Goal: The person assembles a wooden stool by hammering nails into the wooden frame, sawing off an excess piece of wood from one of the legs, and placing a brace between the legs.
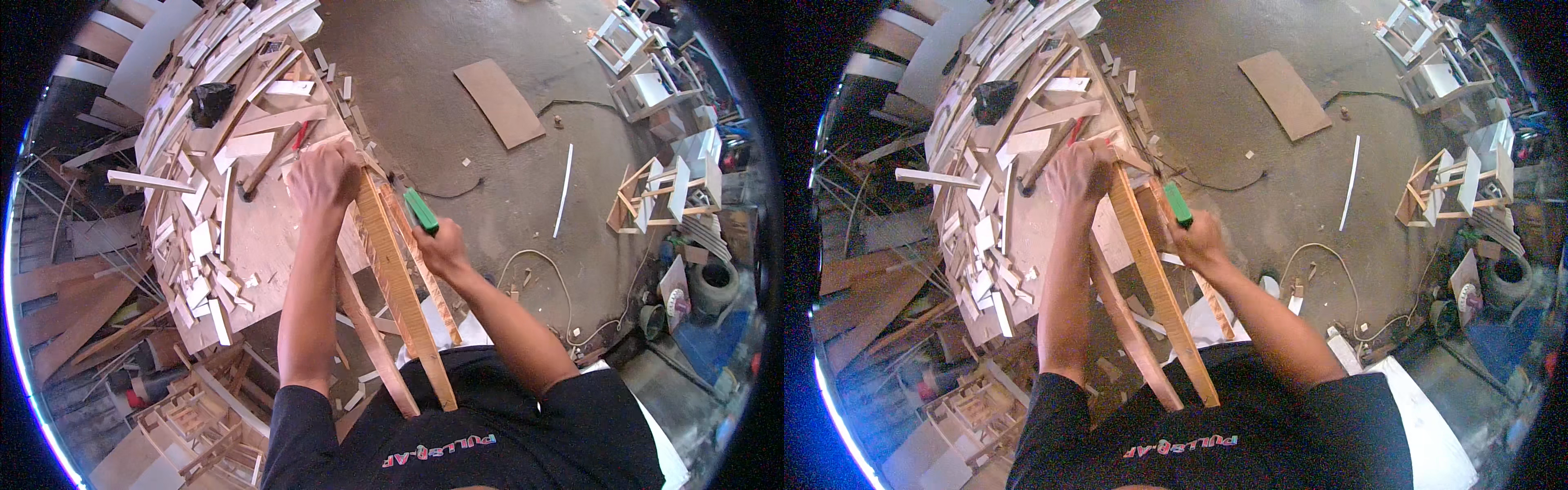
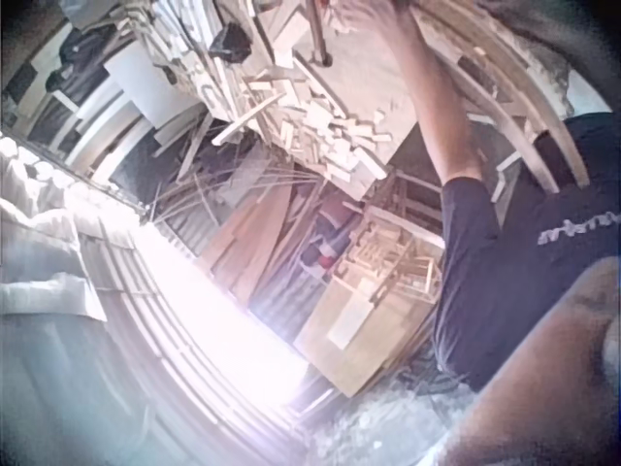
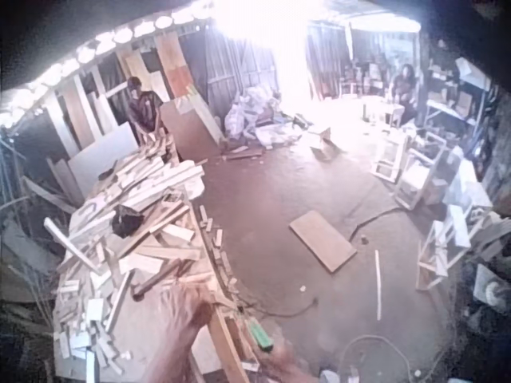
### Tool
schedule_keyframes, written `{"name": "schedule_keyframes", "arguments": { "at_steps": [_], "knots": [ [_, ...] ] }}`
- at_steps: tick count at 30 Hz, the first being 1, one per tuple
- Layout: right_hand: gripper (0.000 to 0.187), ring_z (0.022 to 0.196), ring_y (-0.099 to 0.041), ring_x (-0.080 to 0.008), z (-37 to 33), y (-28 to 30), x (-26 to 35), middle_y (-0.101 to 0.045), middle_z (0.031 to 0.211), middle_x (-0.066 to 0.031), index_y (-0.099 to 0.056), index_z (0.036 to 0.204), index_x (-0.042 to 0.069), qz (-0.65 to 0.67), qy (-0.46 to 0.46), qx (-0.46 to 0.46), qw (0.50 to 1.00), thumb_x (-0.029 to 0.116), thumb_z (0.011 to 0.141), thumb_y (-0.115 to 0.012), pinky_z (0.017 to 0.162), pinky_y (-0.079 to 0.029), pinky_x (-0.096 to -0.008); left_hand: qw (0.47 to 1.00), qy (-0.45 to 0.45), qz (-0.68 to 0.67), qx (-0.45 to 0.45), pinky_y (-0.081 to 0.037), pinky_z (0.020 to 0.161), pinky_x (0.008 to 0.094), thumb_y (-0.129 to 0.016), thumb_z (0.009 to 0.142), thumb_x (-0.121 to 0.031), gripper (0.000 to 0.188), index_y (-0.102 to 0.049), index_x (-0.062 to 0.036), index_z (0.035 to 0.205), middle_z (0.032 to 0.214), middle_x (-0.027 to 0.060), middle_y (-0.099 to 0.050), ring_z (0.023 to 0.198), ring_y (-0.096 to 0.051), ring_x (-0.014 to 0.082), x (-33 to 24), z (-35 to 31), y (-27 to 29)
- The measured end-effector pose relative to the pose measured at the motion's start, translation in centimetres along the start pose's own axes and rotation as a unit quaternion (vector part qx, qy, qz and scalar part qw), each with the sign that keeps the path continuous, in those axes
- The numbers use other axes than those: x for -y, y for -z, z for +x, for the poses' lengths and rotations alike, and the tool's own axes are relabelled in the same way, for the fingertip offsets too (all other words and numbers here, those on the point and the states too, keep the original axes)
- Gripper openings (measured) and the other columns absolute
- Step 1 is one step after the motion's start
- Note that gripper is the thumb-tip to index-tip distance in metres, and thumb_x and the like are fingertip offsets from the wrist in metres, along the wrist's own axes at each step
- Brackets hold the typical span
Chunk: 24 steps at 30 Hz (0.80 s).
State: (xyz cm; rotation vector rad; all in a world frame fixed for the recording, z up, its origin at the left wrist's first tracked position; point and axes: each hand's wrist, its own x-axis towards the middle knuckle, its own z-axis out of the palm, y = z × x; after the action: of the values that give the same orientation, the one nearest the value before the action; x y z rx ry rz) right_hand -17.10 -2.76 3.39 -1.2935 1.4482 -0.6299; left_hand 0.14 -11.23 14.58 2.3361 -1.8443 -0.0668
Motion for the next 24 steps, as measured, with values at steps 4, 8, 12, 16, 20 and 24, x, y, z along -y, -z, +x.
{"name": "schedule_keyframes", "arguments": {
  "at_steps": [4, 8, 12, 16, 20, 24],
  "knots": [
    [0.049, 0.081, -0.068, -0.0447, 10.7, -0.8, -2.4, -0.066, 0.084, -0.0308, -0.067, 0.081, -0.001, -0.043, -0.001, -0.111, 0.993, 0.046, 0.091, -0.061, 0.072, -0.049, -0.0539, 0.996, -0.078, -0.014, -0.033, -0.055, 0.083, 0.0503, -0.047, 0.092, -0.033, 0.043, -0.078, -0.0039, 0.085, 0.091, 0.0281, -0.071, 0.086, -0.071, 0.0453, -3.2, 1.1, -0.7],
    [0.051, 0.079, -0.067, -0.0477, 6.2, -2.2, -1.5, -0.065, 0.081, -0.0308, -0.067, 0.082, -0.001, -0.005, 0.061, -0.051, 0.997, 0.048, 0.094, -0.061, 0.070, -0.049, -0.0542, 0.997, -0.031, 0.014, -0.067, -0.056, 0.081, 0.0507, -0.047, 0.092, -0.032, 0.044, -0.077, -0.0025, 0.083, 0.086, 0.0286, -0.070, 0.081, -0.071, 0.0463, 0.3, 0.7, -0.8],
    [0.046, 0.071, -0.066, -0.0468, 1.4, -1.0, -1.7, -0.064, 0.074, -0.0272, -0.069, 0.083, 0.000, -0.042, 0.084, -0.044, 0.995, 0.044, 0.094, -0.063, 0.066, -0.049, -0.0527, 0.999, -0.006, 0.006, -0.032, -0.056, 0.080, 0.0511, -0.046, 0.094, -0.034, 0.049, -0.075, 0.0027, 0.079, 0.086, 0.0294, -0.070, 0.082, -0.071, 0.0466, 0.5, 0.5, -0.4],
    [0.042, 0.078, -0.070, -0.0436, 11.3, -2.1, -4.0, -0.066, 0.078, -0.0286, -0.069, 0.089, -0.002, -0.060, 0.041, -0.105, 0.992, 0.040, 0.093, -0.062, 0.070, -0.051, -0.0528, 0.997, -0.075, -0.013, -0.023, -0.055, 0.081, 0.0517, -0.046, 0.094, -0.034, 0.050, -0.075, 0.0036, 0.079, 0.086, 0.0305, -0.069, 0.083, -0.071, 0.0473, -2.8, 1.6, -0.9],
    [0.043, 0.082, -0.068, -0.0468, 4.3, -1.9, -0.4, -0.066, 0.084, -0.0303, -0.069, 0.089, -0.004, 0.001, 0.054, -0.011, 0.998, 0.039, 0.092, -0.063, 0.073, -0.051, -0.0529, 0.999, 0.022, 0.019, -0.029, -0.055, 0.082, 0.0522, -0.043, 0.095, -0.033, 0.050, -0.076, 0.0025, 0.082, 0.087, 0.0298, -0.070, 0.084, -0.071, 0.0470, 0.7, 0.7, -0.6],
    [0.040, 0.075, -0.067, -0.0444, 2.2, -1.6, -2.8, -0.061, 0.076, -0.0300, -0.068, 0.091, -0.003, -0.035, 0.077, -0.046, 0.995, 0.037, 0.089, -0.062, 0.071, -0.051, -0.0501, 1.000, -0.009, 0.014, -0.023, -0.055, 0.084, 0.0523, -0.044, 0.095, -0.034, 0.049, -0.077, 0.0008, 0.084, 0.090, 0.0297, -0.071, 0.090, -0.071, 0.0467, 0.6, 0.6, -0.7]
  ]
}}
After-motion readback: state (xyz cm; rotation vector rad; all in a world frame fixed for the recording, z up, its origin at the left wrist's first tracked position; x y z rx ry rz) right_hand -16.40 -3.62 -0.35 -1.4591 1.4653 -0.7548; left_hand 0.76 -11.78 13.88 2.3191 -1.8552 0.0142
